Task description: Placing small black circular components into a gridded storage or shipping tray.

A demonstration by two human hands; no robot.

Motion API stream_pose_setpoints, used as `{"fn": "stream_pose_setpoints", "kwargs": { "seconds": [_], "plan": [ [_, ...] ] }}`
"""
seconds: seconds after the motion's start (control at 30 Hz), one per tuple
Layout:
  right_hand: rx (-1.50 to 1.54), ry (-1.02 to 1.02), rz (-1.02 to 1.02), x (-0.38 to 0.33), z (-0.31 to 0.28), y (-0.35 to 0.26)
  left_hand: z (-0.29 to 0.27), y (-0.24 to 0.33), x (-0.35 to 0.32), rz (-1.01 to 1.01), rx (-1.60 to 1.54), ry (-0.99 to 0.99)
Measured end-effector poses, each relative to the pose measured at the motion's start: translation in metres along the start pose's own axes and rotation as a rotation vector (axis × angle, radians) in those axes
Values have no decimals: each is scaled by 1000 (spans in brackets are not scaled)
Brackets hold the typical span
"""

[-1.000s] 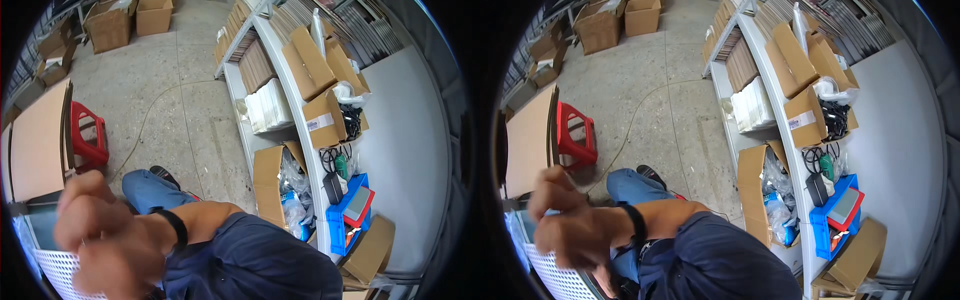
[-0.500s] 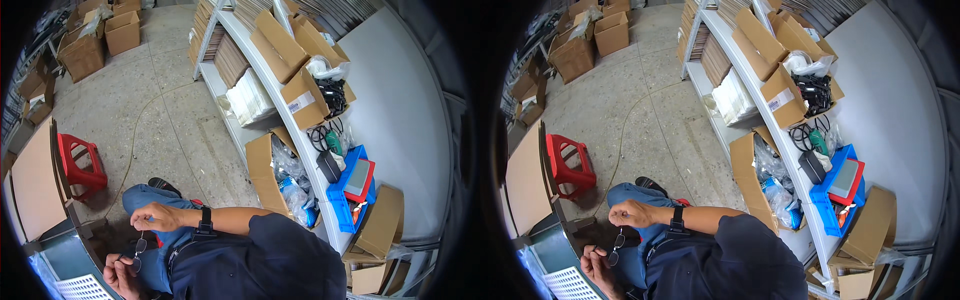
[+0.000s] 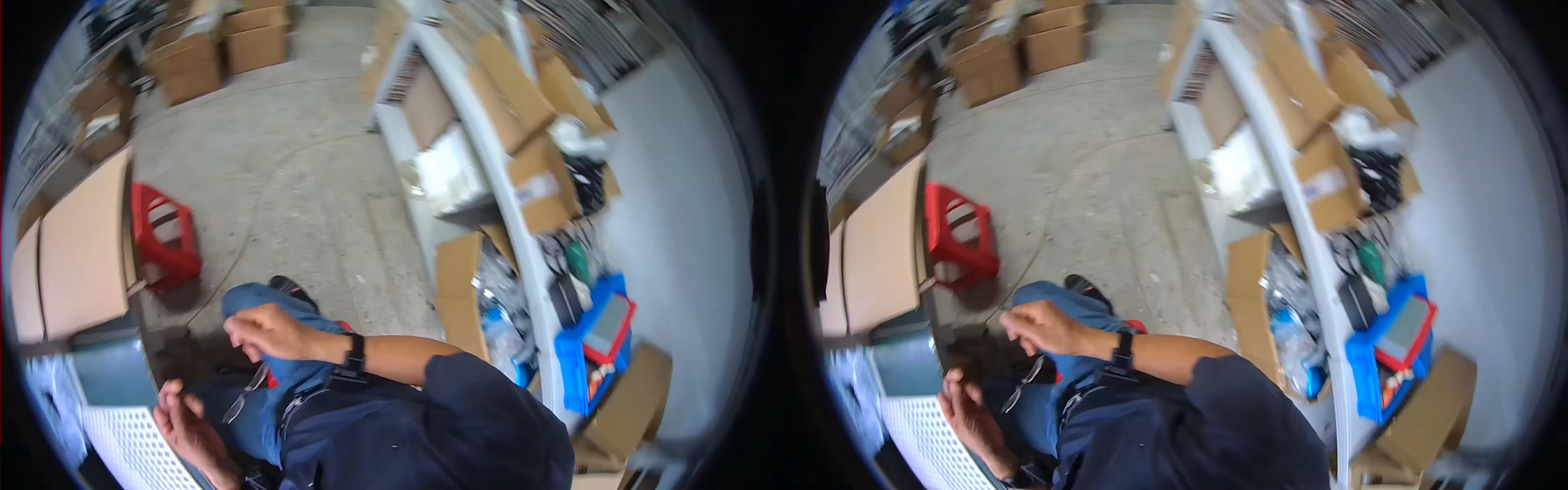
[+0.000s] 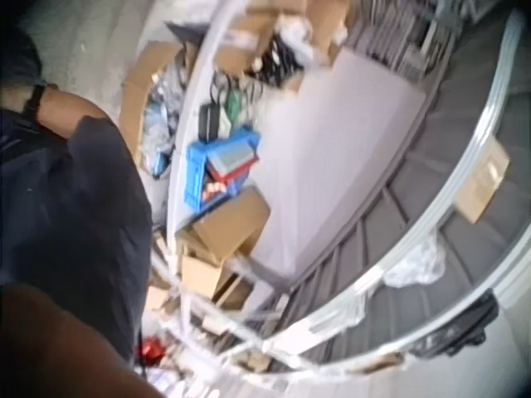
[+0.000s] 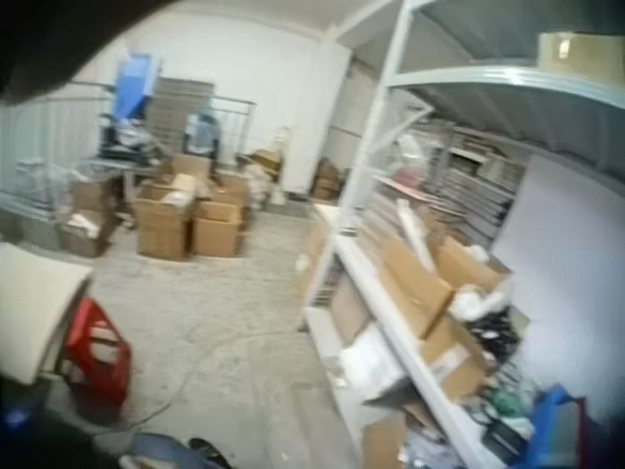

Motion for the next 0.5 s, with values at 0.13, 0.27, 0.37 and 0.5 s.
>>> {"fn": "stream_pose_setpoints", "kwargs": {
  "seconds": [0.13, 0.27, 0.37, 0.5],
  "plan": [
    [-180, 93, -43, -1, 0, -14, 12, 11, -2, 100, 474, -15],
    [-264, -66, -102, 13, 27, -37, 1, 54, -22, 396, 721, -90],
    [-274, -216, -157, 17, 59, -82, 7, 101, -36, 498, 697, -21],
    [-226, -423, -547, 2, 123, -164, 19, 191, -77, 823, 712, 312]
  ]
}}
Point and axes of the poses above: each hand's wrist, its own x-axis towards the middle knuckle, its own z-axis out of the palm, y = z × x, the point moved 6 cm from there along x, towards the middle knuckle, and after that the axes turned 6 degrees about z, right-handed, at the moved point
